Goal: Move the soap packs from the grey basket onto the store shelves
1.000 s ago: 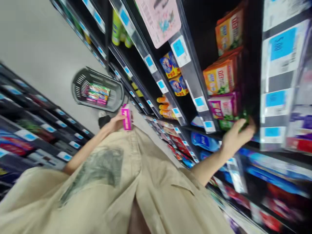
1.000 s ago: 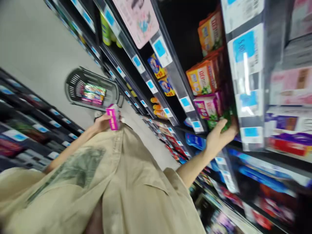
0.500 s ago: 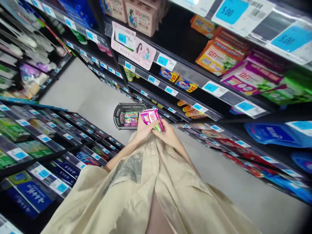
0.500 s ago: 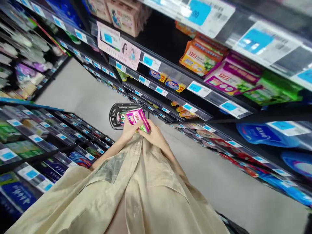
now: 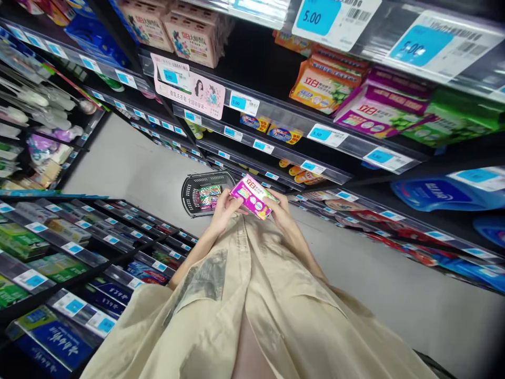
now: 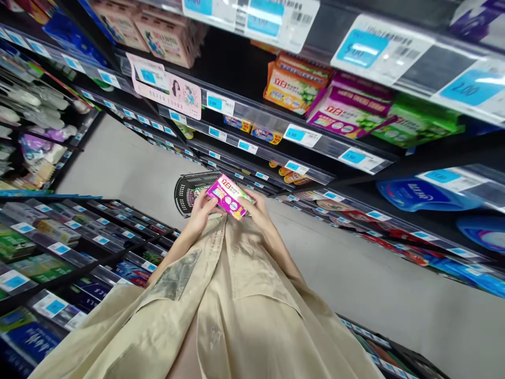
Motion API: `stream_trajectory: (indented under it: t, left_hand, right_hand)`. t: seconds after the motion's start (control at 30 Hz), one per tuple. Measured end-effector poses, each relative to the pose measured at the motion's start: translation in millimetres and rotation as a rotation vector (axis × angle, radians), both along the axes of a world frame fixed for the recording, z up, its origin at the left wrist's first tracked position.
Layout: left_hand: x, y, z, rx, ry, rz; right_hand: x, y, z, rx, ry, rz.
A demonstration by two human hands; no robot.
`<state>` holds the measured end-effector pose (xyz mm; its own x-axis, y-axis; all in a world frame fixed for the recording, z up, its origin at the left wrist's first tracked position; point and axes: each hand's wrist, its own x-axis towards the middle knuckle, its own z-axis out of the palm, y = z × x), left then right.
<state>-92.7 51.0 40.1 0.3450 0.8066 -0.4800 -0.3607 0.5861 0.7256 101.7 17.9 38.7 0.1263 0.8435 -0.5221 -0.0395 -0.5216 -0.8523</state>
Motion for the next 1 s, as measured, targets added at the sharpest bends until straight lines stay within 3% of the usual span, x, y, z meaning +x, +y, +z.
stream_trajectory:
  t: [0.17, 0.27, 0.33, 0.43, 0.53, 0.63, 0.73, 0.8, 0.9, 1.0]
  left_hand:
    - [6.7, -5.8, -1.7, 0.027, 0.019, 0.041]
    - [4.0, -9.1, 0.4, 0.193, 0.173, 0.127]
    - [-1.8, -8.6, 5.3, 0.428, 0.380, 0.157]
    - [-12.8, -5.3, 18.5, 0.893, 0.581, 0.089]
    - [-20.1, -5.0, 35.8, 1.275, 0.500, -0.045]
    - [-22.5, -10.0, 51.6, 1.492, 0.449, -0.206]
    - [-23.0, -16.5, 57.9, 1.534, 0.375, -0.309]
    - [-22.5, -19.9, 55.4, 1.537, 0.355, -0.282]
    - [-19.6, -23.8, 47.2, 1.523, 0.394, -0.098]
    - [-15.5, -27.7, 41.6, 1.320, 0.447, 0.092]
  right_hand:
    - [1.5, 4.3, 14.1, 0.047, -0.033, 0.049]
    - [-4.3, 8.7, 19.3, 0.088, -0.027, 0.020]
    - [-8.1, 11.1, 21.2, 0.086, 0.033, 0.011]
    - [-10.9, 10.8, 23.6, 0.132, 0.157, 0.087]
    - [-10.6, 3.6, 27.6, 0.148, 0.292, 0.075]
    - [-10.2, -5.6, 35.9, 0.047, 0.387, -0.052]
    - [-9.7, -7.3, 47.1, -0.032, 0.365, -0.070]
    - [-7.5, -2.9, 51.2, -0.028, 0.328, 0.000]
    - [0.4, 5.9, 45.5, 0.062, 0.224, 0.183]
    - [10.1, 6.5, 28.4, 0.169, 0.128, 0.358]
